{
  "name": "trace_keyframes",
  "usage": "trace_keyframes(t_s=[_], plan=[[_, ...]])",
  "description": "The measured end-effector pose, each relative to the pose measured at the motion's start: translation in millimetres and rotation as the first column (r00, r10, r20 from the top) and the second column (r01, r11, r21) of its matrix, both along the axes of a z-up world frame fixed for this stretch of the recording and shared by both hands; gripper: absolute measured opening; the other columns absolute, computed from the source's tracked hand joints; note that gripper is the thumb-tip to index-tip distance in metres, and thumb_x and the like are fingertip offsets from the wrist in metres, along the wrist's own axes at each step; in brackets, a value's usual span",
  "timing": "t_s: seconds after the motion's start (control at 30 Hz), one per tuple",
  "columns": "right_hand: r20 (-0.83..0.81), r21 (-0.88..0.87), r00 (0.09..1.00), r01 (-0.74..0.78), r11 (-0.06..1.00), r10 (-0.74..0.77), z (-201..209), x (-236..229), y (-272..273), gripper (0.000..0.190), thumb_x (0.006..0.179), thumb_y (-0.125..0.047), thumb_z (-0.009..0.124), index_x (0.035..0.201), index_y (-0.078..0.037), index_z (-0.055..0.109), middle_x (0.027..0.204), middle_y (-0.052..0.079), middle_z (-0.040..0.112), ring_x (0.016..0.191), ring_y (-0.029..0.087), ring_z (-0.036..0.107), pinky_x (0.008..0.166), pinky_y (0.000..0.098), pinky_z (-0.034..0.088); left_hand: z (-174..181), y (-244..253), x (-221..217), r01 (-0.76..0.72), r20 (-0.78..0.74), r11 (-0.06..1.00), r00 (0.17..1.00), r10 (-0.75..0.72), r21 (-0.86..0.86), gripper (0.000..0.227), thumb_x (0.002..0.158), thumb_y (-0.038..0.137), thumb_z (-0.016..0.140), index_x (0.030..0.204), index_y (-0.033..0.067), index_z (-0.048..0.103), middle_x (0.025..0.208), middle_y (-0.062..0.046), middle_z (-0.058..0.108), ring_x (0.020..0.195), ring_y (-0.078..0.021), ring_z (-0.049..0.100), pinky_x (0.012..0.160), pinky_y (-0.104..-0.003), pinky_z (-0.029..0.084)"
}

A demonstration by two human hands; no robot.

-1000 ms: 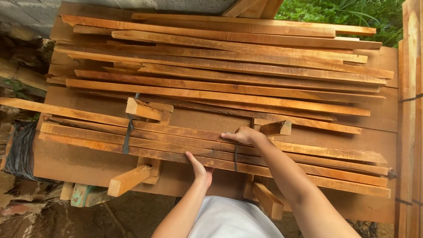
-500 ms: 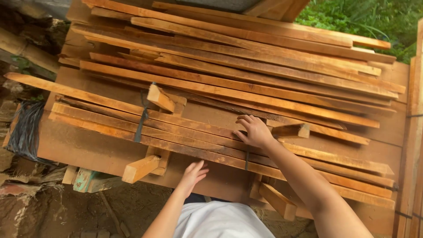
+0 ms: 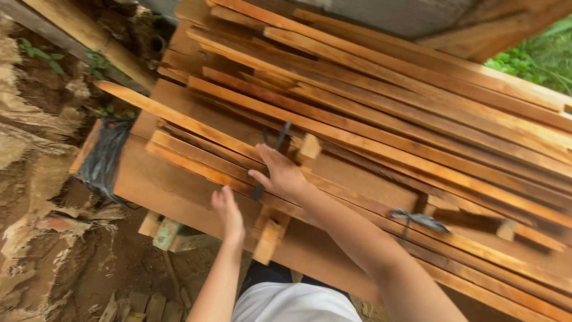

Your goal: Organizing and bundling thin wooden strips on a storage rack.

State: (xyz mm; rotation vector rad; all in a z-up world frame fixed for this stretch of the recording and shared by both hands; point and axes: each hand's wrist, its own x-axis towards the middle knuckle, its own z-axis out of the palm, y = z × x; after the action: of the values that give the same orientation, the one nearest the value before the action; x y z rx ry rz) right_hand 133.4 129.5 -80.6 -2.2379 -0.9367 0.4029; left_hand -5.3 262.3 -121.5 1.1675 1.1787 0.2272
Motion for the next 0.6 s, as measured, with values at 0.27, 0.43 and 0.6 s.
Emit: trace_keyframes(t_s=[0.27,0.43,0.6], plan=[[-0.468,-0.589,0.873,-0.191,0.785,-0.139,-22.5,75.9,96.1,0.116,0.065,-0.095,0.055,0.129,0.001,0.066,0.134,0.022,0.066,0.131,0.032,0.060,0.110,0.0426,0.049,22.9,10.4,73.3,-0.262,-0.016,0.950,0.965,0.263,-0.168,0.101,0.092,0.046,0.076,0.156,-0.0078,0.018,0.159,-0.033,0.027,0.152,-0.0408,0.027,0.125,-0.050,0.026],[-0.676,-0.497,0.696,-0.189,0.847,-0.241,-71.4,90.1,102.1,0.108,0.073,-0.088,0.058,0.140,-0.004,0.061,0.148,0.020,0.058,0.143,0.034,0.048,0.120,0.0474,0.038,-17.1,7.6,71.4,-0.379,-0.030,0.905,0.924,0.381,-0.192,0.097,0.090,0.045,0.080,0.156,-0.0011,0.024,0.157,-0.028,0.033,0.150,-0.0378,0.032,0.125,-0.048,0.026],[-0.702,-0.584,0.603,-0.182,0.791,-0.379,-73.2,93.0,106.6,0.120,0.066,-0.100,0.049,0.143,-0.008,0.061,0.152,0.014,0.054,0.144,0.028,0.048,0.122,0.0429,0.035,-20.3,6.6,70.8,-0.402,-0.042,0.898,0.915,0.401,-0.181,0.088,0.087,0.041,0.082,0.149,-0.0011,0.036,0.150,-0.027,0.044,0.146,-0.0347,0.041,0.122,-0.044,0.034]])
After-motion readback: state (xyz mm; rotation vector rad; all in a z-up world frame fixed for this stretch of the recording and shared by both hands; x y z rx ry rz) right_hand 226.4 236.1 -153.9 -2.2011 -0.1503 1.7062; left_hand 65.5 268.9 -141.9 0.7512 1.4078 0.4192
